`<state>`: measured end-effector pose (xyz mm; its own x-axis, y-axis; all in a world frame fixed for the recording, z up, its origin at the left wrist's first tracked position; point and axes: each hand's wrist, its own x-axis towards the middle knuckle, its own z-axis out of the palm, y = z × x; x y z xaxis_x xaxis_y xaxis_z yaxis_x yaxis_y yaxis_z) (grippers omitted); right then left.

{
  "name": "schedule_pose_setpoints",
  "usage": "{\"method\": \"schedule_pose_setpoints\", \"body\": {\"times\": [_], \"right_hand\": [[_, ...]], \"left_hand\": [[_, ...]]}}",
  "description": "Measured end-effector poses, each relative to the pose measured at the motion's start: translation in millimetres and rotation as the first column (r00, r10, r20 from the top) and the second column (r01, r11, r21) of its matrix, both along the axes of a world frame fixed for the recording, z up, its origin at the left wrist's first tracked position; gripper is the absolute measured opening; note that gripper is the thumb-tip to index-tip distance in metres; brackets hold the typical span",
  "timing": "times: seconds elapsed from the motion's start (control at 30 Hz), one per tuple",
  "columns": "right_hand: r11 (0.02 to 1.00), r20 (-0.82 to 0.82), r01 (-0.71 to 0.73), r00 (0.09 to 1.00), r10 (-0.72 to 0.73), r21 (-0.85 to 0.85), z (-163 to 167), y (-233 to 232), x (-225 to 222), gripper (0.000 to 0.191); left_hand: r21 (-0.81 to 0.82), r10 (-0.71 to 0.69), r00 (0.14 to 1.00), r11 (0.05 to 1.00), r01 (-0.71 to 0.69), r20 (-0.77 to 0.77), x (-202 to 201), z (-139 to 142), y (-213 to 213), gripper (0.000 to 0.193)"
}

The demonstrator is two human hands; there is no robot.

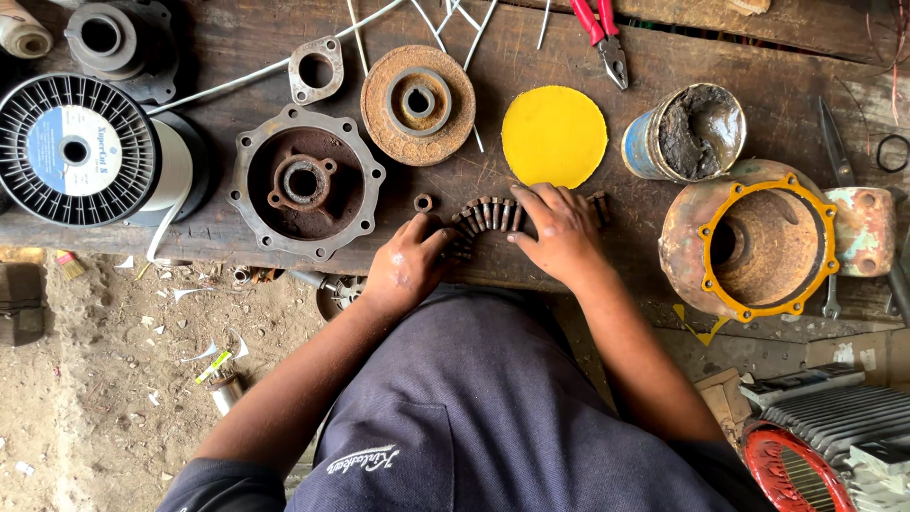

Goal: The person removes bolts and washers from a motor endbell, then arranges them in a curved row on the workbench. The person also wipes hands with a rag and moves a rotor aside to access the fasteners.

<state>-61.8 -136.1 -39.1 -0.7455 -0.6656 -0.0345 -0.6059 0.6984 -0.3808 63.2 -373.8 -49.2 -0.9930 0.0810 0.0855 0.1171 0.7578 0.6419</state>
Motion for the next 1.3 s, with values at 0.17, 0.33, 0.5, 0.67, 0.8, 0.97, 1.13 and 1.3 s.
{"method": "schedule_pose_setpoints", "body": {"times": [0.17,0.33,0.5,0.67,0.8,0.97,1.13,1.3], "right_hand": [[0.998,0.021,0.009,1.0,-0.011,0.057,-5,-1,-2,0.062],[0.998,-0.024,0.046,0.999,-0.045,0.041,-14,2,3,0.058],[0.995,-0.072,0.104,0.992,-0.103,0.008,-17,-1,15,0.058],[0.99,-0.13,0.127,0.982,-0.135,-0.066,-9,3,20,0.068],[0.936,-0.058,0.186,0.975,-0.213,-0.299,4,39,21,0.055],[0.914,0.035,0.296,0.954,-0.299,-0.278,4,75,48,0.03],[0.933,-0.019,0.268,0.96,-0.28,-0.24,-9,68,72,0.031],[0.939,-0.065,0.275,0.954,-0.294,-0.206,-13,54,67,0.033]], "left_hand": [[-0.05,-0.009,1.0,0.999,0.009,0.0,-7,-5,-5,0.037],[-0.084,-0.017,1.0,0.996,0.017,0.004,-17,-8,-9,0.033],[-0.112,-0.028,0.999,0.993,0.026,-0.018,-26,-8,-13,0.032],[-0.156,0.004,0.998,0.988,0.006,0.06,-28,3,-15,0.034],[-0.06,0.051,0.993,0.997,-0.057,-0.105,-15,19,-12,0.044],[0.105,0.15,0.986,0.982,-0.157,0.07,19,34,-13,0.038],[0.01,0.168,0.95,0.984,-0.176,0.263,40,26,-25,0.031],[-0.058,0.237,0.937,0.972,-0.23,0.255,54,18,-42,0.028]]}}
